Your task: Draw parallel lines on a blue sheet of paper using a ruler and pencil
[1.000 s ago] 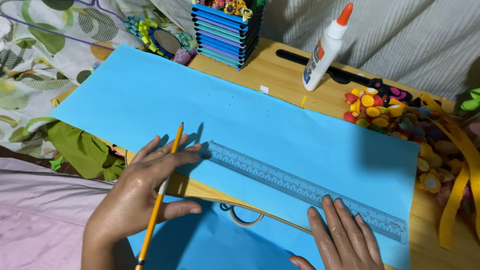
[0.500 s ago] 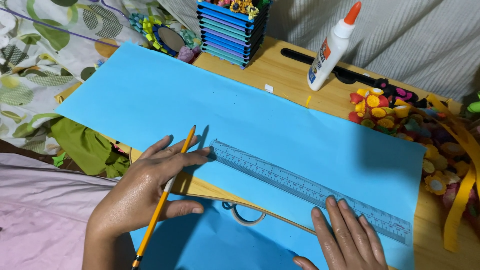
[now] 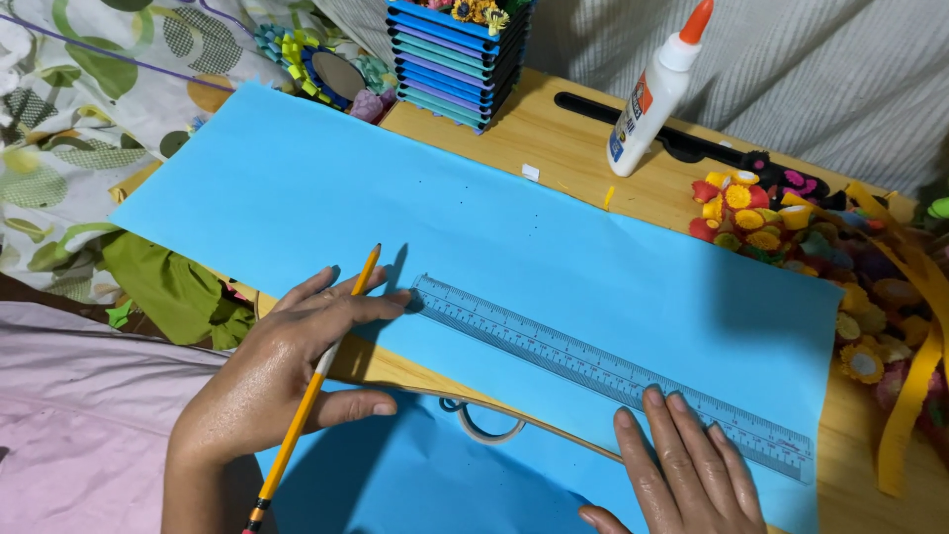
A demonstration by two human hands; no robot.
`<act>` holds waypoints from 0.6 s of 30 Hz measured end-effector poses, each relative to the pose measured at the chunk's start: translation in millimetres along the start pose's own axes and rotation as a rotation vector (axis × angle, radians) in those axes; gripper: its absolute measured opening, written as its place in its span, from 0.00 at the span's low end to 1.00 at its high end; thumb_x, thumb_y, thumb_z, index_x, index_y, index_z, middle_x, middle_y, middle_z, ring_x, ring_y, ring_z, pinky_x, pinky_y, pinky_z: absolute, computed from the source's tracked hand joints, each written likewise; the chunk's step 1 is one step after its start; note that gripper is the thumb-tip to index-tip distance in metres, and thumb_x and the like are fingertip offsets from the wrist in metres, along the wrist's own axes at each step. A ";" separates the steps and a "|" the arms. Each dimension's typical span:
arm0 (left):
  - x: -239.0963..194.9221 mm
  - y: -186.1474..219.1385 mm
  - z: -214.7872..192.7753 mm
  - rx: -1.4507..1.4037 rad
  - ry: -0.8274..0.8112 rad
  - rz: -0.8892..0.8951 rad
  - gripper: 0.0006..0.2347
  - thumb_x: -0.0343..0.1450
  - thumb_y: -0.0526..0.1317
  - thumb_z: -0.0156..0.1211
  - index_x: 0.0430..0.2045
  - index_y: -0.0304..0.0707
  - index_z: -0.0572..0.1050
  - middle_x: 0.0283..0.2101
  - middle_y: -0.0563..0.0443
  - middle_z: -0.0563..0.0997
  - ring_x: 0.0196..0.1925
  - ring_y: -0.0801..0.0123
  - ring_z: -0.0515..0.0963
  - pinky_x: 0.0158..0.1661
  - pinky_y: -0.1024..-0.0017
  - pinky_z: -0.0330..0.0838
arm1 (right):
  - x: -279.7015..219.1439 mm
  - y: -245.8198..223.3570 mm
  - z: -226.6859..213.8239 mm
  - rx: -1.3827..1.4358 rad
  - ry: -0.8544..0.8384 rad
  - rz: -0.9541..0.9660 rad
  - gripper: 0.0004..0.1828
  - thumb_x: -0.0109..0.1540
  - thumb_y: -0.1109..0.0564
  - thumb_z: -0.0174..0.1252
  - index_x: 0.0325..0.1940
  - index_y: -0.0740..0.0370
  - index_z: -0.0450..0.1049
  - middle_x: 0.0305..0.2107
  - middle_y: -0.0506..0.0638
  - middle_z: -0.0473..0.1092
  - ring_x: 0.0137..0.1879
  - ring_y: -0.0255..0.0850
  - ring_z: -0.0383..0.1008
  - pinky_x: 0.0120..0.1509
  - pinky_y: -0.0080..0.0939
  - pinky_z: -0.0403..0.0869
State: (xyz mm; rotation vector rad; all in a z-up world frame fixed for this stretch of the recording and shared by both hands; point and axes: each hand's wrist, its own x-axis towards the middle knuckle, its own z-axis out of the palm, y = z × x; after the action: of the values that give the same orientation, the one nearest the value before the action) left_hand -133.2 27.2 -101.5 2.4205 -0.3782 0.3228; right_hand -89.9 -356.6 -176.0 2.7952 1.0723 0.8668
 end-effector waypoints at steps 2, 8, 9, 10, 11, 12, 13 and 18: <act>0.2 -0.1 0.4 -0.005 0.000 -0.007 0.31 0.61 0.53 0.74 0.58 0.44 0.73 0.64 0.54 0.79 0.68 0.58 0.76 0.71 0.49 0.49 | -0.6 0.9 0.8 -0.004 -0.001 -0.006 0.49 0.58 0.17 0.45 0.73 0.47 0.67 0.70 0.50 0.67 0.77 0.45 0.64 0.76 0.50 0.64; -0.3 1.0 0.4 -0.008 0.018 -0.008 0.30 0.61 0.53 0.73 0.57 0.43 0.73 0.63 0.54 0.79 0.67 0.58 0.76 0.71 0.49 0.50 | -2.9 2.0 2.6 -0.014 -0.026 -0.010 0.51 0.55 0.16 0.48 0.74 0.46 0.66 0.71 0.50 0.66 0.78 0.46 0.63 0.77 0.51 0.64; -0.1 1.0 0.6 -0.009 0.020 -0.009 0.30 0.61 0.53 0.74 0.57 0.43 0.73 0.63 0.54 0.80 0.68 0.58 0.76 0.71 0.48 0.50 | -3.0 2.2 2.9 -0.014 -0.029 -0.011 0.52 0.55 0.16 0.48 0.74 0.46 0.65 0.71 0.50 0.65 0.78 0.45 0.62 0.76 0.51 0.64; 0.0 0.9 0.5 -0.009 0.019 -0.009 0.30 0.61 0.53 0.74 0.57 0.43 0.73 0.63 0.54 0.80 0.68 0.58 0.76 0.71 0.48 0.50 | -2.7 2.3 2.3 -0.013 -0.030 -0.010 0.52 0.55 0.16 0.48 0.74 0.46 0.65 0.71 0.50 0.65 0.78 0.45 0.62 0.76 0.51 0.64; 0.0 0.9 0.3 -0.016 0.018 -0.013 0.30 0.61 0.53 0.74 0.56 0.43 0.73 0.63 0.54 0.80 0.69 0.57 0.75 0.71 0.48 0.50 | -2.3 2.4 1.8 -0.012 -0.028 -0.014 0.52 0.55 0.16 0.48 0.74 0.46 0.65 0.71 0.50 0.65 0.78 0.46 0.62 0.77 0.51 0.63; -0.1 0.9 0.0 -0.022 0.016 -0.016 0.30 0.61 0.52 0.74 0.56 0.43 0.73 0.63 0.53 0.80 0.69 0.57 0.74 0.71 0.48 0.50 | -1.9 2.4 1.2 -0.010 -0.026 -0.018 0.52 0.56 0.16 0.48 0.75 0.47 0.65 0.71 0.50 0.65 0.78 0.46 0.63 0.77 0.51 0.63; -0.2 0.4 0.1 -0.023 0.015 -0.017 0.30 0.61 0.52 0.74 0.56 0.43 0.73 0.63 0.53 0.80 0.69 0.57 0.74 0.71 0.48 0.50 | -2.0 2.7 2.2 -0.009 -0.027 -0.018 0.52 0.56 0.16 0.48 0.75 0.47 0.65 0.71 0.50 0.65 0.78 0.46 0.63 0.77 0.51 0.63; -0.5 -0.7 -0.3 -0.038 0.009 -0.042 0.30 0.60 0.52 0.75 0.56 0.44 0.73 0.63 0.54 0.80 0.71 0.57 0.72 0.72 0.48 0.49 | -2.4 2.9 3.9 -0.020 0.005 -0.027 0.50 0.58 0.16 0.44 0.73 0.48 0.68 0.70 0.51 0.68 0.76 0.46 0.65 0.76 0.50 0.64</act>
State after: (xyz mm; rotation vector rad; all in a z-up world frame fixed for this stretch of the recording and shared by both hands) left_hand -133.5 28.0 -101.9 2.3854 -0.3261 0.3052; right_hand -87.6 -359.6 -179.8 2.7571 1.0936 0.8777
